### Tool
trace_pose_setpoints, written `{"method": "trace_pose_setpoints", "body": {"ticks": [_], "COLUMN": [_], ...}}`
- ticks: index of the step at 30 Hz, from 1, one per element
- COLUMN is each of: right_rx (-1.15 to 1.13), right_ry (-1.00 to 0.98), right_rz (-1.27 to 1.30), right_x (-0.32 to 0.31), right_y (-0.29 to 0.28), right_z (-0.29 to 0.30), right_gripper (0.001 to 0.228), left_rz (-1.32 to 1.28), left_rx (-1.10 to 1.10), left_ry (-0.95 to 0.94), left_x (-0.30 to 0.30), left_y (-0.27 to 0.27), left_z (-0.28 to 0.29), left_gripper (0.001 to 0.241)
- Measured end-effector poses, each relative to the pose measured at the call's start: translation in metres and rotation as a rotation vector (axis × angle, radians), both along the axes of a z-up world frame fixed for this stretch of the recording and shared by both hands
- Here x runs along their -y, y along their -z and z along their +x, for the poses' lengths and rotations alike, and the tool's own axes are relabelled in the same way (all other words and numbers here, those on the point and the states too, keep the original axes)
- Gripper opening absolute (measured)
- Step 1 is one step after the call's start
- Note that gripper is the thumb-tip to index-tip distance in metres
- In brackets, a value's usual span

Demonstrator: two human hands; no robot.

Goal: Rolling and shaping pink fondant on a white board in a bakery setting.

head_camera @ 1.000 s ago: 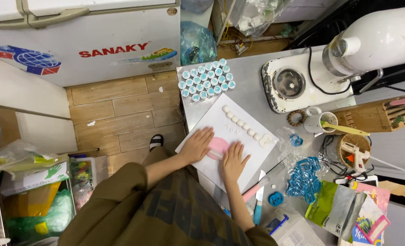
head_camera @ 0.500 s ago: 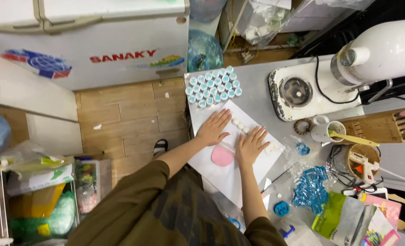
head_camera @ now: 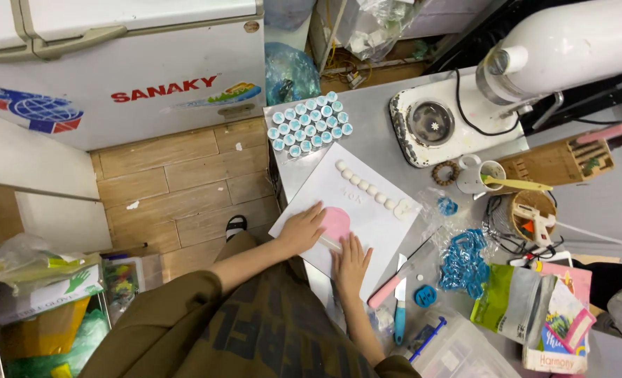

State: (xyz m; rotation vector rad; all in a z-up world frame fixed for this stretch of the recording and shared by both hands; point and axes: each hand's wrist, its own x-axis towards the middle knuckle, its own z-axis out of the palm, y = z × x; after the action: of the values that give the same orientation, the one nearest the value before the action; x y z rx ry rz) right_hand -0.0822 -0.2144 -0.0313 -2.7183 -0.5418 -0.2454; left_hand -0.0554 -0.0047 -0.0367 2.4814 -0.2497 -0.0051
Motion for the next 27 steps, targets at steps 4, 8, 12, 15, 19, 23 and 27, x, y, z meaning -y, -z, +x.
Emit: {"method": "trace_pose_setpoints", "body": {"ticks": [4, 8, 12, 15, 19, 23, 27], "right_rx": [0.058, -0.009, 0.012, 0.052, -0.024, -0.046, 0.0], "right_ry": [0.003, 0.053, 0.126, 0.181, 0.352, 0.454, 0.156], "right_rz": [0.052, 0.098, 0.165, 0.126, 0.103, 0.194, 0.105], "right_x": [0.003, 0.017, 0.036, 0.057, 0.084, 0.096, 0.084], "right_y": [-0.009, -0.006, -0.001, -0.008, -0.015, -0.022, -0.029], "right_z": [-0.02, -0.045, -0.08, -0.091, -0.078, -0.032, 0.027], "right_gripper": [0.042, 0.037, 0.039, 0.045, 0.047, 0.044, 0.045], "left_rz": [0.03, 0.146, 0.173, 0.025, -0.214, -0.503, -0.25], "left_rx": [0.088, 0.064, 0.091, 0.04, -0.262, -0.663, -0.339], "left_ry": [0.106, 0.189, 0.176, 0.163, 0.069, -0.126, -0.279], "left_x": [0.028, 0.047, 0.051, 0.043, 0.023, -0.001, -0.012], "left_y": [0.029, 0.004, 0.04, 0.037, 0.022, 0.01, 0.003], "left_z": [0.048, 0.064, 0.084, 0.088, 0.085, 0.073, 0.061], "left_gripper": [0.058, 0.054, 0.02, 0.004, 0.01, 0.019, 0.018]}}
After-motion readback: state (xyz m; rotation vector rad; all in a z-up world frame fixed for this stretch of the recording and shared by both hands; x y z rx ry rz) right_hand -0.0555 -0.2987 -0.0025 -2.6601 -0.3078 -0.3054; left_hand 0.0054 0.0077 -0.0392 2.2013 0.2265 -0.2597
